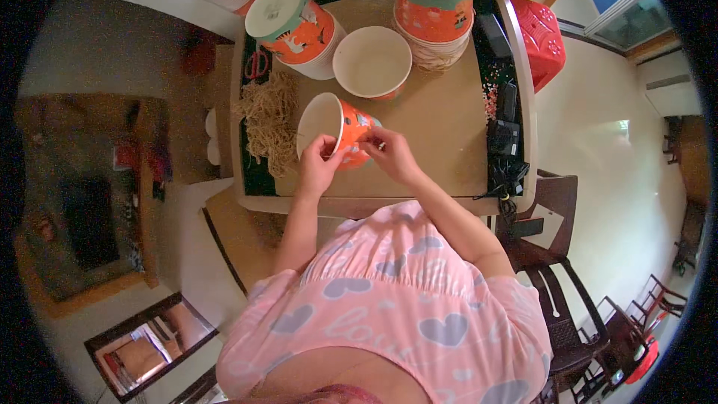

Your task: The person attaches cord handles to paper cups by threading strings through the holes in the cups and tying knots by hand.

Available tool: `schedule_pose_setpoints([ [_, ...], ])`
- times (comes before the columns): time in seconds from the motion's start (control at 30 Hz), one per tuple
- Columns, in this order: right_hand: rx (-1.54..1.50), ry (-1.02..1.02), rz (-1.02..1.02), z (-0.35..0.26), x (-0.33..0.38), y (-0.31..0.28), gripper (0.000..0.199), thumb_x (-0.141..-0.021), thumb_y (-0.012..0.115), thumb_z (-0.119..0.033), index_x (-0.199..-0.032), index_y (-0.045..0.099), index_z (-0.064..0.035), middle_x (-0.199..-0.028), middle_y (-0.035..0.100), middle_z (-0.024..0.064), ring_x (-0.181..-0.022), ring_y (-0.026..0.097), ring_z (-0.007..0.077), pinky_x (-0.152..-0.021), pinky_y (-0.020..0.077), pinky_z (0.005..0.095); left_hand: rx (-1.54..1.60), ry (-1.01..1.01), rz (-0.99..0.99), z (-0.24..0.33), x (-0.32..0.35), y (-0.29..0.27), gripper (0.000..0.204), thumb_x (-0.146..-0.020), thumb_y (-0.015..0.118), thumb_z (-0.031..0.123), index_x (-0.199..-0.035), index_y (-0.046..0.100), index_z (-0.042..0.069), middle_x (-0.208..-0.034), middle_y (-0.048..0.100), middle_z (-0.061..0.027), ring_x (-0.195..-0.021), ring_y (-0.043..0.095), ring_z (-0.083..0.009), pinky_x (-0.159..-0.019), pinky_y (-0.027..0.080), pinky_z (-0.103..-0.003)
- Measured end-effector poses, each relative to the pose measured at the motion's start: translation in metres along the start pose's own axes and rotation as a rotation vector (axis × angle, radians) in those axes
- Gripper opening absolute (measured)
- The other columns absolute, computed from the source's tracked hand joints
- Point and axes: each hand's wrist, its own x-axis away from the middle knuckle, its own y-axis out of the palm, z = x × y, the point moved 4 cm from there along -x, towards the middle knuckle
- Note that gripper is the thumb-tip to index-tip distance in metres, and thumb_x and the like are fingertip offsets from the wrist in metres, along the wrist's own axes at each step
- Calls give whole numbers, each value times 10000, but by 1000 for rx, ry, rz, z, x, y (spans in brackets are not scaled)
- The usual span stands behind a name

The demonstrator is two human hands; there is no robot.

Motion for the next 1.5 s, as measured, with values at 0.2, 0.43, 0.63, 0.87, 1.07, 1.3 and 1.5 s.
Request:
schedule_pose_setpoints([
  [0.2,37,-52,-6,-18,-3,14,98,-857,603,-76,-874,613,21,-780,620,28,-708,547,79,-640,470,247,-24,-7,1,-1,8,0,184,-820,615,52,-991,595,-15,-755,654,-75,-708,627,-118,-643,481,-262],
  [0.43,91,15,-33,-11,-5,11,108,-853,597,-89,-870,584,17,-761,603,33,-686,538,74,-614,468,248,63,10,23,5,4,4,113,-810,609,37,-909,583,-9,-739,639,-52,-654,596,-97,-618,473,-252],
  [0.63,115,9,-48,-8,2,15,98,-822,614,-80,-878,572,-10,-751,605,88,-686,564,133,-627,469,286,118,-65,-6,-2,2,6,114,-793,616,12,-898,587,-18,-767,638,-45,-658,592,-98,-631,487,-249],
  [0.87,328,-534,115,-31,14,10,100,-776,628,-11,-856,570,-29,-884,614,98,-767,591,243,-630,485,320,9,-86,-15,10,-5,13,144,-764,624,-17,-906,605,-21,-784,651,-50,-695,601,-103,-632,491,-256],
  [1.07,337,-247,27,-28,12,6,91,-799,610,-73,-865,560,-35,-860,598,131,-745,586,309,-644,481,373,-6,-63,-14,7,-4,16,150,-753,625,-3,-902,619,-16,-761,657,-62,-650,601,-114,-614,491,-263],
  [1.3,449,-217,97,-28,8,3,118,-805,603,-113,-864,539,-34,-836,571,137,-742,588,331,-625,475,400,-24,-38,-44,4,-2,18,158,-765,621,32,-916,639,-11,-735,656,-63,-631,592,-107,-592,481,-260],
  [1.5,447,-233,96,-28,7,4,140,-793,612,-124,-858,530,-31,-840,569,135,-719,586,341,-606,481,411,-25,5,-42,6,0,20,174,-769,631,34,-937,650,-4,-724,653,-58,-607,572,-98,-578,474,-261],
])
